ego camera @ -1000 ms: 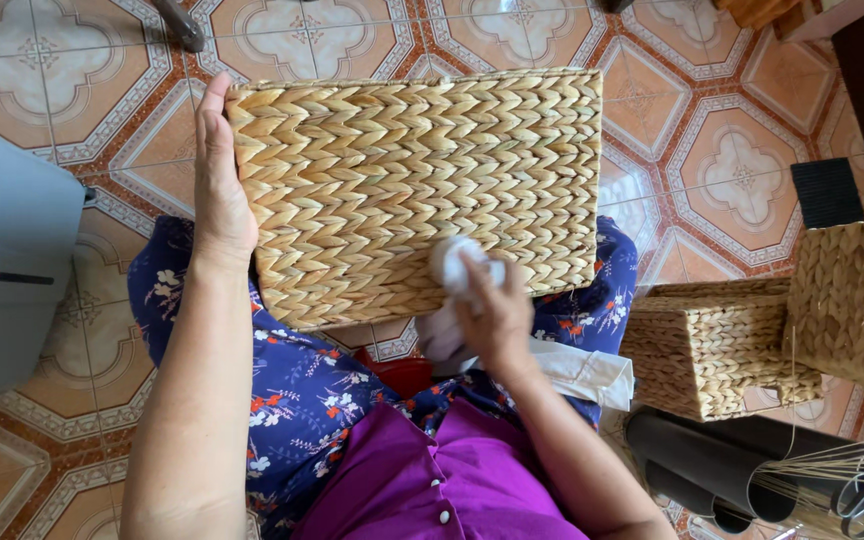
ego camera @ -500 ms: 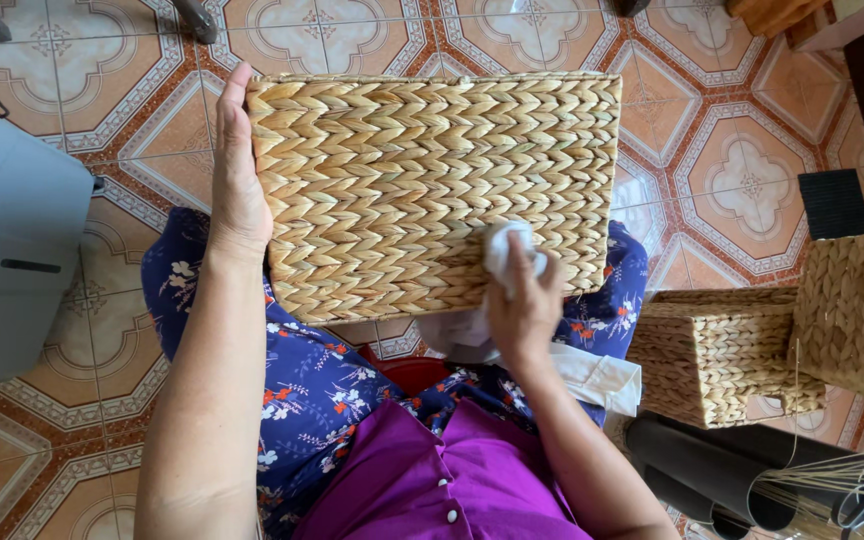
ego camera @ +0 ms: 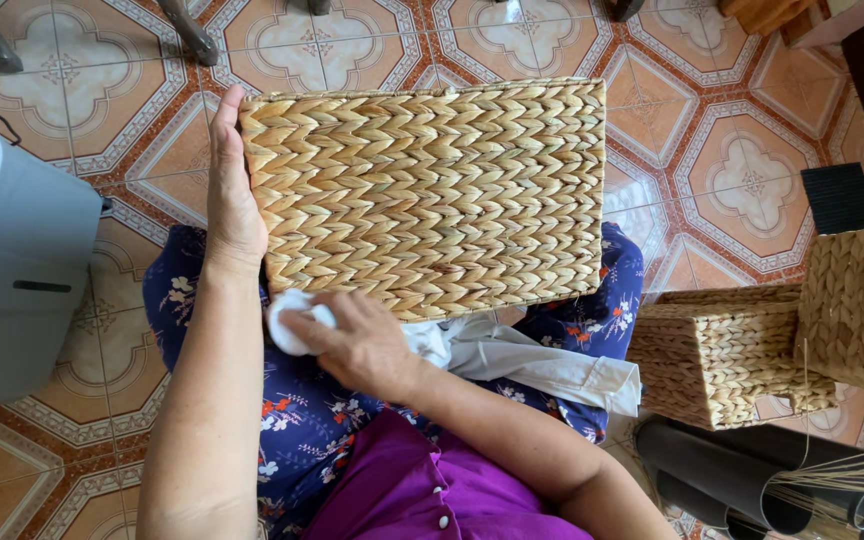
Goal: The person wipes the exterior and interior surfaces of a rectangular woven basket using a white cloth. They rotate the basket to access all sides and the inside, then place it on the floor.
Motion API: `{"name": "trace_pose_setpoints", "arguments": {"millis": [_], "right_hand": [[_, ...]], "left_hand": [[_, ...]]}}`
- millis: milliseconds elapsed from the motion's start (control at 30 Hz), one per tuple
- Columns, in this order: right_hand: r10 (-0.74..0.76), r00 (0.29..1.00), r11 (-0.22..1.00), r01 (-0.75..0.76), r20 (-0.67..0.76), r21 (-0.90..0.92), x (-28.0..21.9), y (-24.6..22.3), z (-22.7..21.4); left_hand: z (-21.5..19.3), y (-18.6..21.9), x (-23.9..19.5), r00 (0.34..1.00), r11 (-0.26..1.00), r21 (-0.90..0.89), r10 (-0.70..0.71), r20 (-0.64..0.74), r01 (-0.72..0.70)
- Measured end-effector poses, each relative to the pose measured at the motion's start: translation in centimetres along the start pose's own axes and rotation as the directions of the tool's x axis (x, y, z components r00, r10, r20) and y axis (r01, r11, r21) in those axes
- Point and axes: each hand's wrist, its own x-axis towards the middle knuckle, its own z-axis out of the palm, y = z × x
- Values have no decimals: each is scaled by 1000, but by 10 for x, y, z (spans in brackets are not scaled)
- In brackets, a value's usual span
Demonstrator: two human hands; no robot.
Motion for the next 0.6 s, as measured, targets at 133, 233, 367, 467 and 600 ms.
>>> {"name": "trace_pose_setpoints", "arguments": {"millis": [133,233,367,467,600], "right_hand": [[175,972,972,-195,-154,-130,-31,46,-23],[361,886,856,-439,-292,-275,-75,95,-52],[385,757,776,-575,-528,-258,-112,157,-115],[473,631,715,-683,-615,-151,-118,175,-147],[554,542,769,-624,-632,139,-85,175,-125]], "left_hand": [[-1,0,0,1000,998,56,-3,-13,4],[0,2,-2,1000,1000,20,-14,-18,14],[7,8,-3,999,996,89,-29,-44,33],[11,13,-3,998,991,131,-32,-55,39],[14,15,-4,998,987,158,-29,-54,38]]}}
